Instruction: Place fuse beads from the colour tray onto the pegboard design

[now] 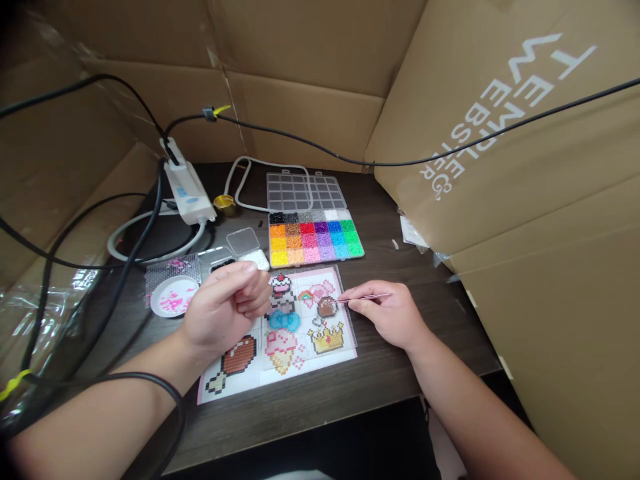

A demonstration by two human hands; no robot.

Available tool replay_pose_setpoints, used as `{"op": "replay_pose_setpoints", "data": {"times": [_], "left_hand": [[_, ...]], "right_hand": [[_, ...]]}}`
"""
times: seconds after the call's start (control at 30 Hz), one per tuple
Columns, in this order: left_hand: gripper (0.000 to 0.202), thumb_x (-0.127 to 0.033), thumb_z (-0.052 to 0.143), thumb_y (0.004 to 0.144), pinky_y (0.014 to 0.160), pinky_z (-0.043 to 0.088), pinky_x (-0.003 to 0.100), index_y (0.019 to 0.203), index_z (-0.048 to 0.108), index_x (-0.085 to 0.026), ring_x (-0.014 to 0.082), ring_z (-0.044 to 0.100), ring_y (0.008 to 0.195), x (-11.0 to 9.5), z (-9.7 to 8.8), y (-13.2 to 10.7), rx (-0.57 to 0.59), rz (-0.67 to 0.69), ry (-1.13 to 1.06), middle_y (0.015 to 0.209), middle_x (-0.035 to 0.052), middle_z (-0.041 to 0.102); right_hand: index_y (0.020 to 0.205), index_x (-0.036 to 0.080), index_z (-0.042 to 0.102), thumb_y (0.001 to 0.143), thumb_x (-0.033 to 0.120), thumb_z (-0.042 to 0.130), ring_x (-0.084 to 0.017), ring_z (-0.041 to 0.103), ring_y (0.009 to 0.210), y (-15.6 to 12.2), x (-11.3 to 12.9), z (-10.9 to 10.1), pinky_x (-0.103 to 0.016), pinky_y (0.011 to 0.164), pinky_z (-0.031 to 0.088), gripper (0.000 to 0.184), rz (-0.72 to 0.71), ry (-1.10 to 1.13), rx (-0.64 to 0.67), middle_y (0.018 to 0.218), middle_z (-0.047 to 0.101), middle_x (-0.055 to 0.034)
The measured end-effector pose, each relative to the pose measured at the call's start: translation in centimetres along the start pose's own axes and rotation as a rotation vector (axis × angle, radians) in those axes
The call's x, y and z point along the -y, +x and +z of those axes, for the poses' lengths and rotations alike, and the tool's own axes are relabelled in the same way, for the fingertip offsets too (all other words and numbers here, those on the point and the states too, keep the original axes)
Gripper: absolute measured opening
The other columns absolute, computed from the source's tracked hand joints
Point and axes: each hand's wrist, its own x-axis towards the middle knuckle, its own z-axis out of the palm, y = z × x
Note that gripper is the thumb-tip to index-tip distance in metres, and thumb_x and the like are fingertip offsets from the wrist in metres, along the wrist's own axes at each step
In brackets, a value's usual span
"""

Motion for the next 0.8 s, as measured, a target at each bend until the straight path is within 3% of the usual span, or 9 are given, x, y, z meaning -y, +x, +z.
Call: {"op": "replay_pose_setpoints", "data": {"times": [0.37, 0.6, 0.7, 0.8], "left_hand": [[0.040, -0.029, 0.065, 0.083, 0.044, 0.015, 0.024, 0.052, 0.043, -0.017, 0.0066, 0.023, 0.044, 0.0, -0.1, 0.0, 0.013, -0.001, -0.010, 0.050, -0.0058, 0.025], [0.041, -0.030, 0.065, 0.083, 0.044, 0.014, 0.024, 0.052, 0.042, -0.017, 0.0063, 0.023, 0.043, 0.2, -0.2, -0.1, 0.011, -0.001, -0.017, 0.050, -0.0060, 0.026], [0.042, -0.032, 0.066, 0.083, 0.044, 0.014, 0.025, 0.053, 0.041, -0.017, 0.0060, 0.023, 0.043, 0.2, -0.2, -0.1, 0.013, -0.003, -0.014, 0.050, -0.0063, 0.026], [0.044, -0.034, 0.066, 0.083, 0.044, 0.014, 0.025, 0.053, 0.039, -0.018, 0.0058, 0.022, 0.043, 0.3, -0.3, -0.1, 0.023, 0.000, -0.008, 0.049, -0.0067, 0.026]], "right_hand": [[0.079, 0.024, 0.079, 0.077, 0.025, 0.077, -0.021, 0.077, 0.083, 0.0, -0.4, -0.2, -0.031, 0.078, 0.062, 0.003, 0.000, 0.021, 0.003, 0.086, 0.081, -0.0056], [0.082, 0.025, 0.078, 0.079, 0.027, 0.078, -0.020, 0.075, 0.088, 0.1, -1.7, -0.5, -0.032, 0.081, 0.059, 0.004, 0.019, 0.155, -0.037, 0.090, 0.080, -0.0043], [0.083, 0.024, 0.078, 0.079, 0.028, 0.078, -0.018, 0.073, 0.076, 1.2, -0.9, -0.5, -0.028, 0.063, 0.056, 0.006, 0.014, 0.159, -0.080, 0.091, 0.080, -0.0060], [0.089, 0.022, 0.079, 0.080, 0.031, 0.076, -0.010, 0.056, 0.048, 3.7, 1.1, 0.3, -0.023, 0.042, 0.040, 0.012, -0.028, 0.136, -0.164, 0.078, 0.077, -0.0049]]}}
